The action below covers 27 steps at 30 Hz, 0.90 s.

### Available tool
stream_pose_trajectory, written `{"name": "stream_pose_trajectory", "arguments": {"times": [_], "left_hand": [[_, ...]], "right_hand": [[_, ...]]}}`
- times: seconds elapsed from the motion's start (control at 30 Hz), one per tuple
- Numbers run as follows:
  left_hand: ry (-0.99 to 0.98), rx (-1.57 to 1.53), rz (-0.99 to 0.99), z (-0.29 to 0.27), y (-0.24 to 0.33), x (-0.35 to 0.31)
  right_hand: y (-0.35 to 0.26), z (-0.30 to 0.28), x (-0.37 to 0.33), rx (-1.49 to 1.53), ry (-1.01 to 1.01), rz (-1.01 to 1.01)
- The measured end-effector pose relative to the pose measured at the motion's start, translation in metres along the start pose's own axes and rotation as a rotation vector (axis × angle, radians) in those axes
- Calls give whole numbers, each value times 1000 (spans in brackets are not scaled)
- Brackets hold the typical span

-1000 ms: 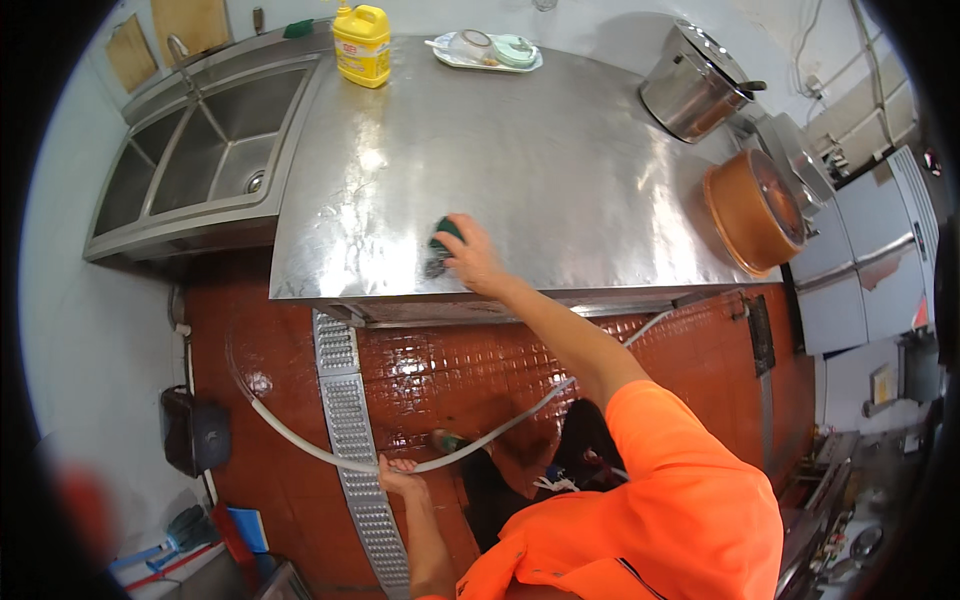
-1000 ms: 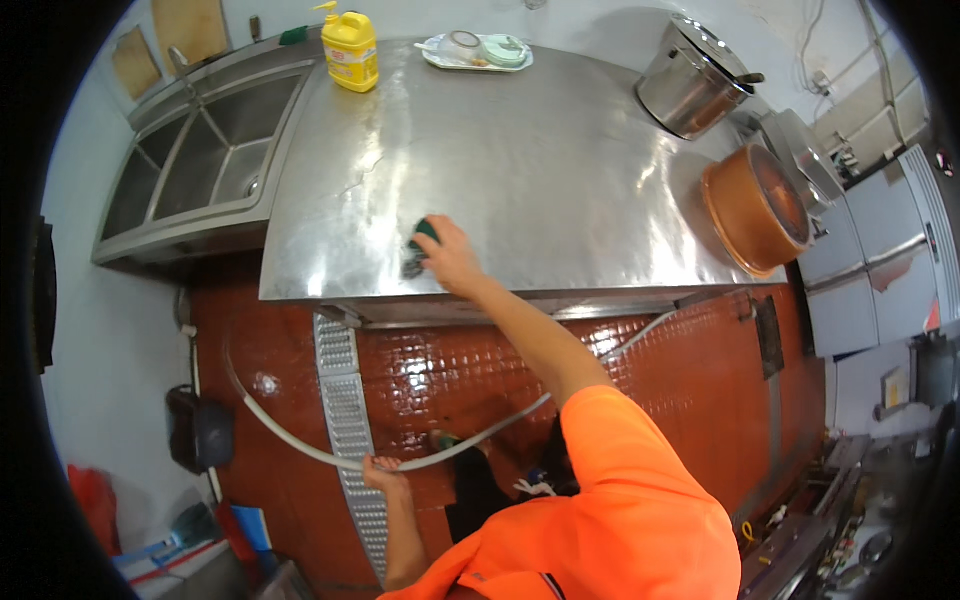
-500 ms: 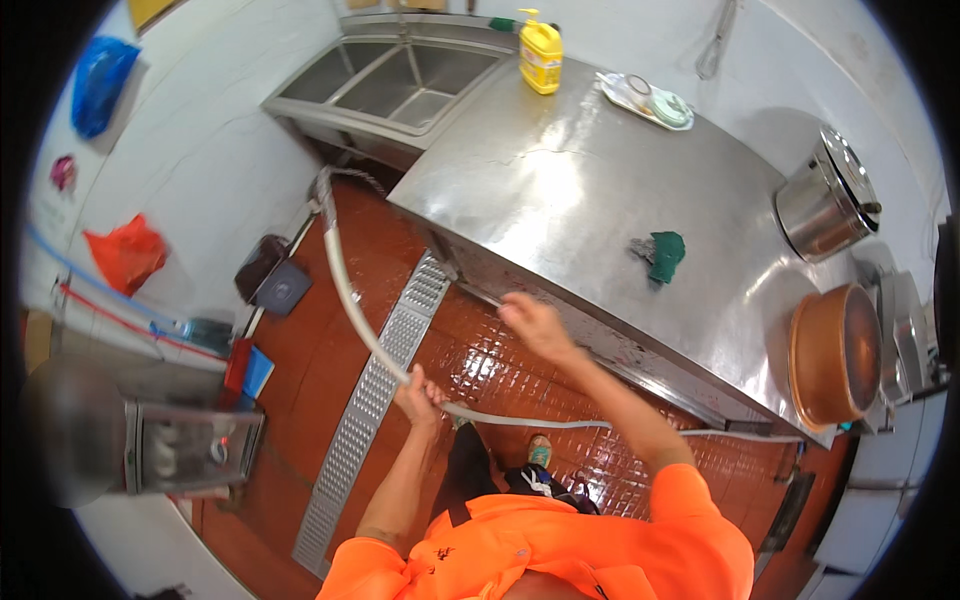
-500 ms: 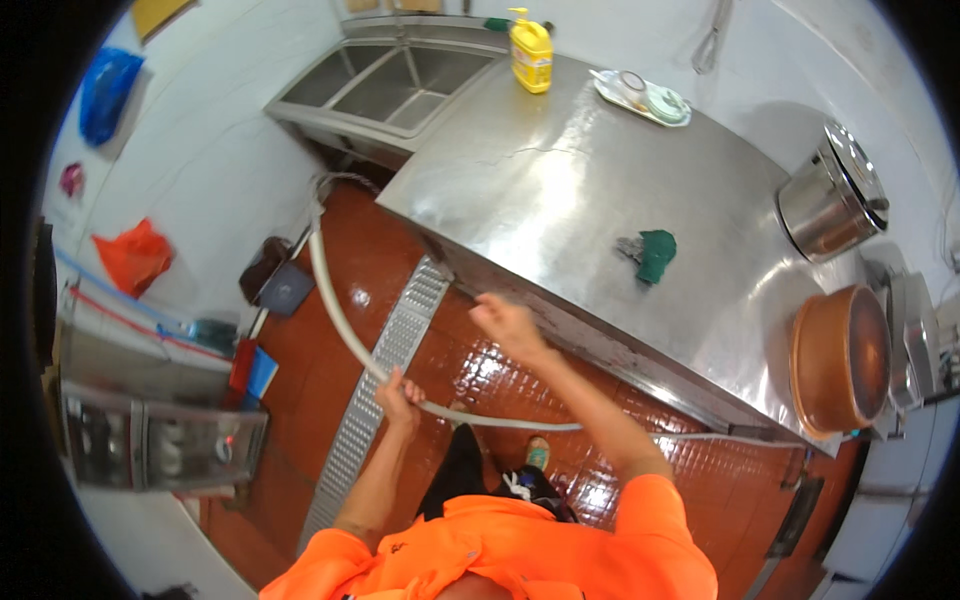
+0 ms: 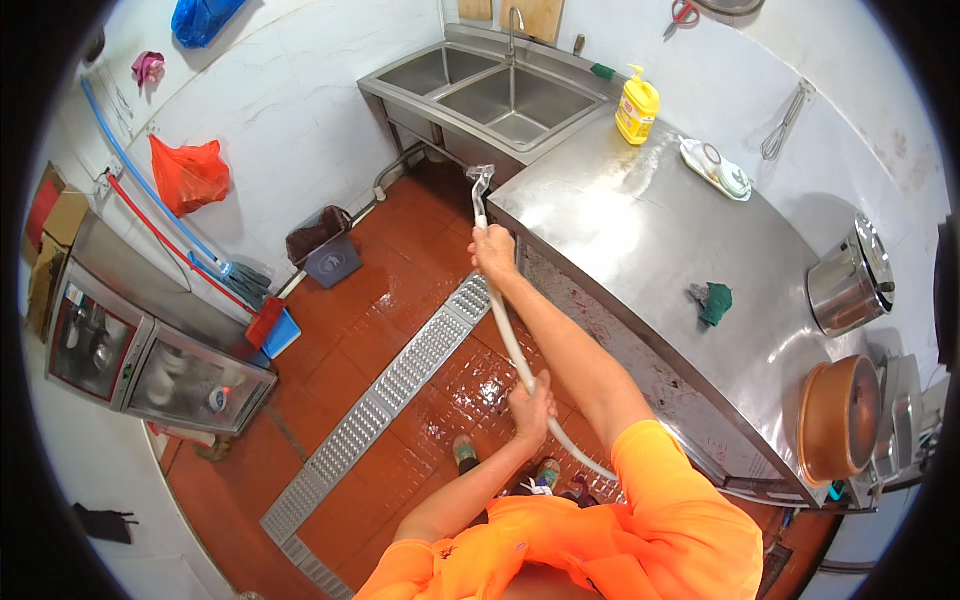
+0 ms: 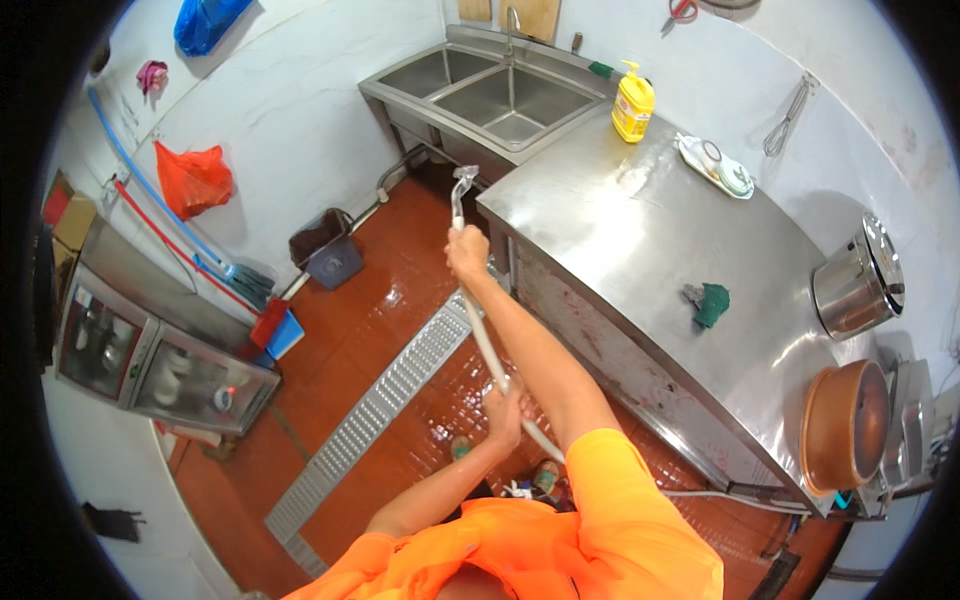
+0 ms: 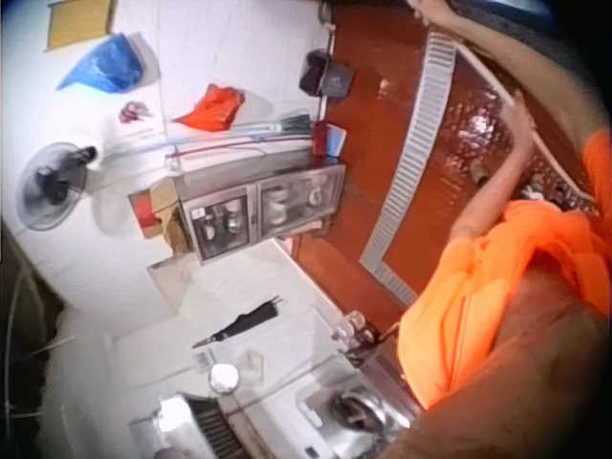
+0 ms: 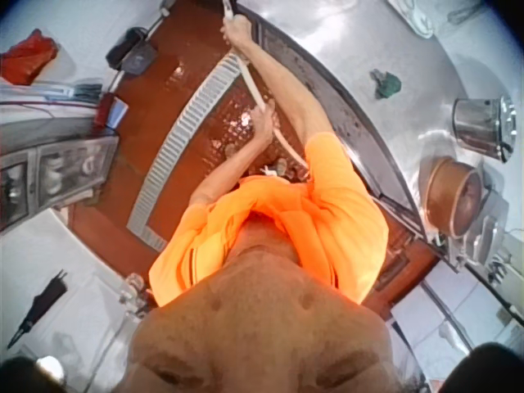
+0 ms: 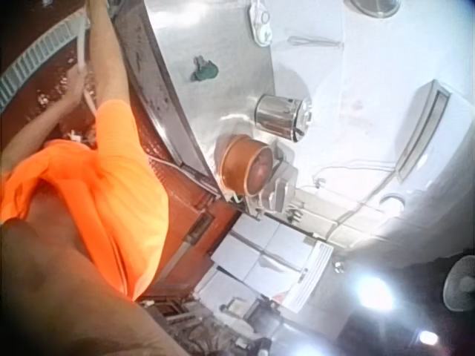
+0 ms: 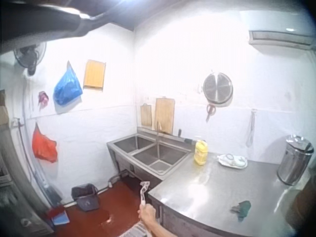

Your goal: The person scrubs a stainless steel double sink with a green scouring pad and dish soap, then rinses the sink and the surrounding floor using a water hose. The person handles the scouring pad, a yellow soap bottle, and a white hose during the cleaning process.

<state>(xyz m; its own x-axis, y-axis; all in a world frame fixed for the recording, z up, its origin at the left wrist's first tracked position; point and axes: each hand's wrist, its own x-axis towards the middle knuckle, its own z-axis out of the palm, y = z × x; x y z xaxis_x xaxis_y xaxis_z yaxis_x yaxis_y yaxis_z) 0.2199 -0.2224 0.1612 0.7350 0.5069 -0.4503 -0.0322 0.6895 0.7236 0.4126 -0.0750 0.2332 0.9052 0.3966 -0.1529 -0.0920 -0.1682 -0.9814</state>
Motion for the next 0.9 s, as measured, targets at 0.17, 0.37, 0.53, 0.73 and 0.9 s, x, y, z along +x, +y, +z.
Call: {"name": "stream_pose_trajectory", "arguments": {"times": [0.17,0.37,0.53,0.73,0.9], "left_hand": [[-89,79,35,-28,32,26],[-230,222,-4,-45,71,53],[-324,285,-35,-35,95,65],[-432,315,-26,-24,111,78],[-482,277,-134,-19,113,79]], "right_hand": [[-14,29,43,136,16,161],[-36,31,78,-13,166,81],[-57,4,96,29,320,33],[-75,-28,111,-29,501,62],[-60,-57,119,-101,619,121]]}}
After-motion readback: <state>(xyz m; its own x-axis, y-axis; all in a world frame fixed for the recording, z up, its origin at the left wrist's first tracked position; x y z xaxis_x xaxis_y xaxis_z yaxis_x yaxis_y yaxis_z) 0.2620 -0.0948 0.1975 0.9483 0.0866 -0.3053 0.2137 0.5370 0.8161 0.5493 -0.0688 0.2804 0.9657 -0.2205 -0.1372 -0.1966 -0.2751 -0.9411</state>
